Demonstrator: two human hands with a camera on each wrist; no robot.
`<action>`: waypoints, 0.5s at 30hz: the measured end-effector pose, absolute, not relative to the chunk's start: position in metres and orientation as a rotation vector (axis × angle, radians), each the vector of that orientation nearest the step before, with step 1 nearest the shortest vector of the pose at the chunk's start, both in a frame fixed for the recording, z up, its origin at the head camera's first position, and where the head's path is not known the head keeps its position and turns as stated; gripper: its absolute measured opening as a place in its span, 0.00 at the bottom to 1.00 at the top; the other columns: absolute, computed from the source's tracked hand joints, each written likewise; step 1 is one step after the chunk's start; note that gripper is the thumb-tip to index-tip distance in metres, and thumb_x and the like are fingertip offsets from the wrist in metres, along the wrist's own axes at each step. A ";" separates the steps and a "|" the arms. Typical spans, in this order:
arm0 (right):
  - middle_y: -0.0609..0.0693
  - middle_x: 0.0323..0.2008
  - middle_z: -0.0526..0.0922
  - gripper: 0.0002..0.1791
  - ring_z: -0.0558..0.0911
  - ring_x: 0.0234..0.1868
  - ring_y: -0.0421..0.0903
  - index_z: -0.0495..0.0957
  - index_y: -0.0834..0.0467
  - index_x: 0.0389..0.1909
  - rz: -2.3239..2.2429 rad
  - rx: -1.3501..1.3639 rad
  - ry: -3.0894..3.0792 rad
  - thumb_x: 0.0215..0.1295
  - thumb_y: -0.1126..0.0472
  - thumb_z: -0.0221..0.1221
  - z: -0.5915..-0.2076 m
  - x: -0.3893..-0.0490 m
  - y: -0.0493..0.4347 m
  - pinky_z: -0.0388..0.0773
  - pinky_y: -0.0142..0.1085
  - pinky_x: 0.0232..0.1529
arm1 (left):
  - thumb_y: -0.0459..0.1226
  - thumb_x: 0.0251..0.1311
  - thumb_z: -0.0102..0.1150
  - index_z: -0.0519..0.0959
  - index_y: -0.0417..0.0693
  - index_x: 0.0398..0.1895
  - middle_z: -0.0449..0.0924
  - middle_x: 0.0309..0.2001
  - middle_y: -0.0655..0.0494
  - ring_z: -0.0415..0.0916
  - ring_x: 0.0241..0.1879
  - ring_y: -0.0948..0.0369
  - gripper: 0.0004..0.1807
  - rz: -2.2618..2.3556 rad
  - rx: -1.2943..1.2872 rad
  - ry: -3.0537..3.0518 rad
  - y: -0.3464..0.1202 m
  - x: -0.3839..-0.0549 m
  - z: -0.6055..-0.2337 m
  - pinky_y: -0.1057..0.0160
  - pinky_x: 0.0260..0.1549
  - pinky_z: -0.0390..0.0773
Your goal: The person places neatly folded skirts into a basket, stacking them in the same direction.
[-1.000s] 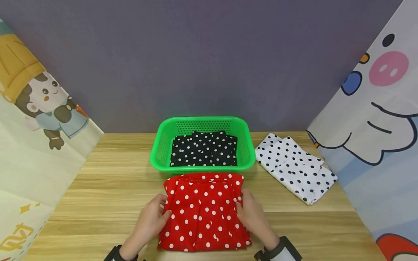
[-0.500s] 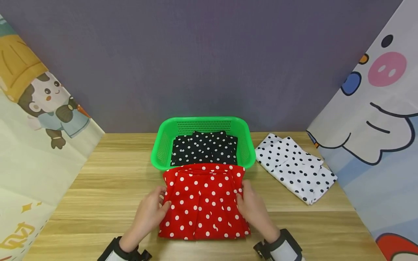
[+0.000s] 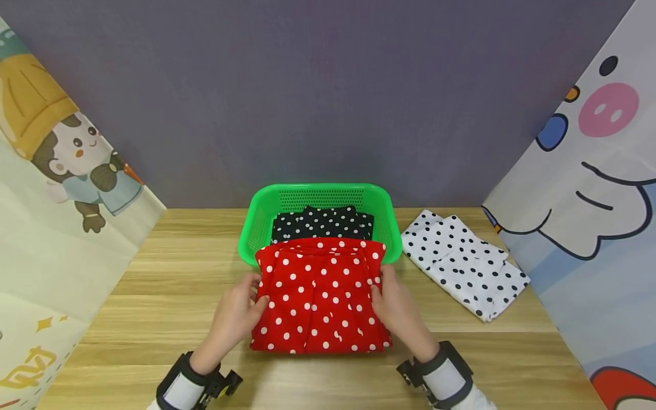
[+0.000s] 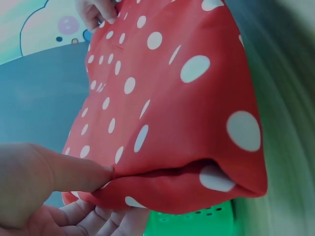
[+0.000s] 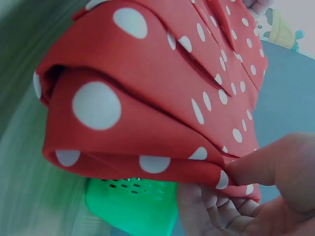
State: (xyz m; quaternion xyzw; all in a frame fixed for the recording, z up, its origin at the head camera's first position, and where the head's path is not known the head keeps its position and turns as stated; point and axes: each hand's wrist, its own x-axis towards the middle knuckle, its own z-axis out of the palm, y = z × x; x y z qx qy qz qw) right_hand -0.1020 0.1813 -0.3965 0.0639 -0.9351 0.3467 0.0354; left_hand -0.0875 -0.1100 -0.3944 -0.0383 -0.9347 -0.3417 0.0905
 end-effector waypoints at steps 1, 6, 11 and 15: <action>0.63 0.44 0.77 0.23 0.81 0.36 0.53 0.60 0.65 0.53 1.064 0.197 -2.875 0.59 0.69 0.56 -0.395 -0.104 0.181 0.81 0.44 0.32 | 0.29 0.48 0.64 0.72 0.39 0.44 0.77 0.34 0.50 0.70 0.25 0.61 0.18 -1.016 -0.120 -2.772 -0.110 -0.089 -0.393 0.69 0.22 0.72; 0.64 0.45 0.75 0.22 0.80 0.38 0.53 0.60 0.66 0.53 1.062 0.173 -2.897 0.60 0.68 0.55 -0.390 -0.114 0.179 0.81 0.44 0.33 | 0.29 0.50 0.63 0.73 0.38 0.45 0.78 0.33 0.50 0.69 0.24 0.60 0.18 -1.025 -0.106 -2.765 -0.109 -0.098 -0.390 0.68 0.20 0.70; 0.64 0.45 0.76 0.20 0.79 0.37 0.52 0.61 0.66 0.53 1.033 0.186 -2.882 0.61 0.67 0.54 -0.391 -0.123 0.178 0.80 0.44 0.34 | 0.30 0.51 0.61 0.73 0.39 0.46 0.78 0.34 0.49 0.71 0.26 0.58 0.17 -1.035 -0.072 -2.778 -0.110 -0.108 -0.390 0.66 0.21 0.72; 0.65 0.44 0.77 0.21 0.79 0.36 0.52 0.62 0.67 0.53 0.986 0.210 -2.848 0.60 0.67 0.55 -0.391 -0.131 0.177 0.80 0.44 0.33 | 0.30 0.52 0.60 0.73 0.38 0.45 0.78 0.36 0.48 0.73 0.31 0.56 0.16 -1.025 -0.065 -2.767 -0.110 -0.115 -0.390 0.62 0.26 0.75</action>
